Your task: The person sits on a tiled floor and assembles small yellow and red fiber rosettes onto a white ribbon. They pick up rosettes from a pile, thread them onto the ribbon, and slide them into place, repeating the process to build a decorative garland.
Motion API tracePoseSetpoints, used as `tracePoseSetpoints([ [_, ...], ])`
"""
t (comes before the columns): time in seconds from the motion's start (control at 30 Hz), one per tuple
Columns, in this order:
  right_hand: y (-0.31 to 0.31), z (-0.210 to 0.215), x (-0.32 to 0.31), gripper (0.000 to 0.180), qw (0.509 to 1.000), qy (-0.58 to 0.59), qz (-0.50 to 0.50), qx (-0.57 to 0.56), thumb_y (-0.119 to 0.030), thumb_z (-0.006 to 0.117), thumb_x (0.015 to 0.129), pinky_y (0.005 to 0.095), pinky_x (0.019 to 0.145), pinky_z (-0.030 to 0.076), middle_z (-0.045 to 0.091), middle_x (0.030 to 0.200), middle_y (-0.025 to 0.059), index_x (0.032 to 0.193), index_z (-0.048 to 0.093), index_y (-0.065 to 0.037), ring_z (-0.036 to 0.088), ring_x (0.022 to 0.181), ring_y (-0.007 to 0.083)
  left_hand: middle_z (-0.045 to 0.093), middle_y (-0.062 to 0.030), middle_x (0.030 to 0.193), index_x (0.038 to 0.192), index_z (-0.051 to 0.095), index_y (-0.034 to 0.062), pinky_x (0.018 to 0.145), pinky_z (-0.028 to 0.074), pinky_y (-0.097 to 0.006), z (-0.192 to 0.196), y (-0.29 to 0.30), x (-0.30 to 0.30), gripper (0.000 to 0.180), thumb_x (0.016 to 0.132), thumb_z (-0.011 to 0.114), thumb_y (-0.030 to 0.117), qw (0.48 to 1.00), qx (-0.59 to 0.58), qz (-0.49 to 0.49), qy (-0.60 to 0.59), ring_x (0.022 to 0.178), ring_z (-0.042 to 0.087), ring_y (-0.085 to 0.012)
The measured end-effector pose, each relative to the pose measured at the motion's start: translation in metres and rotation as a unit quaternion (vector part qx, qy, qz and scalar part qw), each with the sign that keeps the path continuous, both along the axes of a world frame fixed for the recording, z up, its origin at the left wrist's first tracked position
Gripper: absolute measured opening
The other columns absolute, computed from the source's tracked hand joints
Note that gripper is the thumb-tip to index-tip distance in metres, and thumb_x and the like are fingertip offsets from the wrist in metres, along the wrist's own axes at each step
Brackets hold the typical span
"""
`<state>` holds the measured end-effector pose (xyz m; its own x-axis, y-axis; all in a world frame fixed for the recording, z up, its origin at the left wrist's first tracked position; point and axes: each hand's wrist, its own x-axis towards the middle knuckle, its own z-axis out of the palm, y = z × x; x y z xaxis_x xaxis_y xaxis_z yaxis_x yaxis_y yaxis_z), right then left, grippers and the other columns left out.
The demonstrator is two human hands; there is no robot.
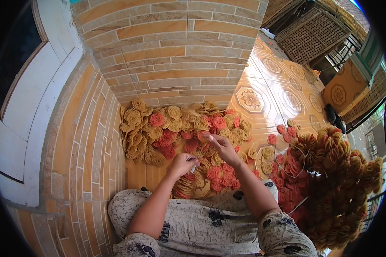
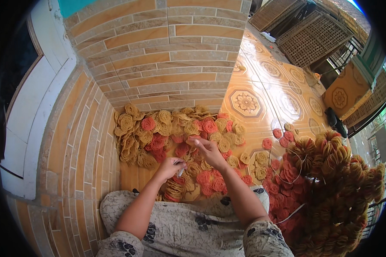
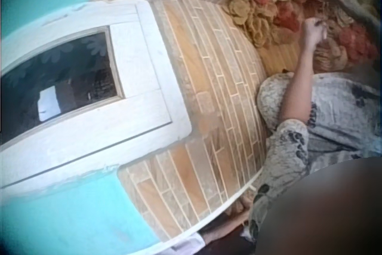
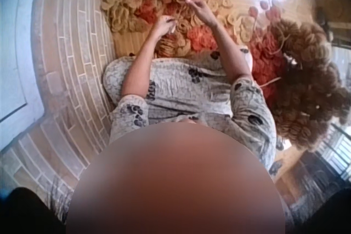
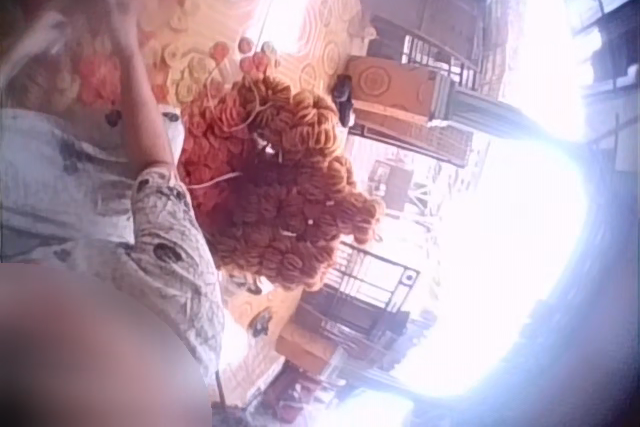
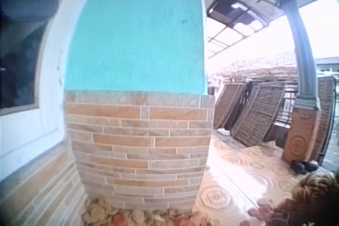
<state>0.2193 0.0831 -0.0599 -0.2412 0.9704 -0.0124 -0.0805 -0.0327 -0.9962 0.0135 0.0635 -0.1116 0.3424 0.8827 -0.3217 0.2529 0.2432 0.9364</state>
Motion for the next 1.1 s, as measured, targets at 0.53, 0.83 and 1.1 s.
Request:
tracePoseSetpoints([
  [0.53, 0.007, -0.023, 0.013, 0.018, 0.76, -0.593, -0.092, 0.25, -0.028, 0.065, 0.081, 0.0421, 0.089, 0.034, 0.06, 0.088, 0.0041, 0.09, 0.067, -0.012, 0.056, 0.092, 0.025, 0.071, -0.0074, 0.079, 0.094, 0.069, -0.0031, 0.063, 0.049, -0.026, 0.013, 0.001, -0.008, 0.02, 0.088, 0.065, 0.016, 0.995, 0.066, -0.006, 0.076, 0.069, 0.064, -0.0092],
  [0.83, 0.003, -0.001, 0.014, 0.029, 0.924, -0.337, -0.176, 0.029, -0.027, 0.062, 0.09, 0.0335, 0.061, 0.047, 0.066, 0.072, 0.0141, 0.097, 0.067, 0.001, 0.061, 0.065, 0.0193, 0.071, -0.0073, 0.075, 0.087, 0.072, 0.0035, 0.061, 0.05, -0.029, 0.018, 0.0, -0.005, 0.02, 0.084, 0.067, 0.023, 0.993, 0.051, -0.027, 0.1, 0.066, 0.067, -0.0137],
  [1.1, -0.001, -0.002, 0.012, 0.026, 0.894, -0.382, -0.202, 0.115, -0.024, 0.063, 0.09, 0.034, 0.065, 0.048, 0.067, 0.078, 0.0136, 0.098, 0.067, 0.0, 0.063, 0.07, 0.0223, 0.071, -0.0068, 0.079, 0.091, 0.071, 0.0008, 0.063, 0.049, -0.028, 0.019, -0.002, -0.003, 0.02, 0.086, 0.067, 0.02, 0.998, 0.014, -0.038, 0.051, 0.069, 0.066, -0.0119],
])
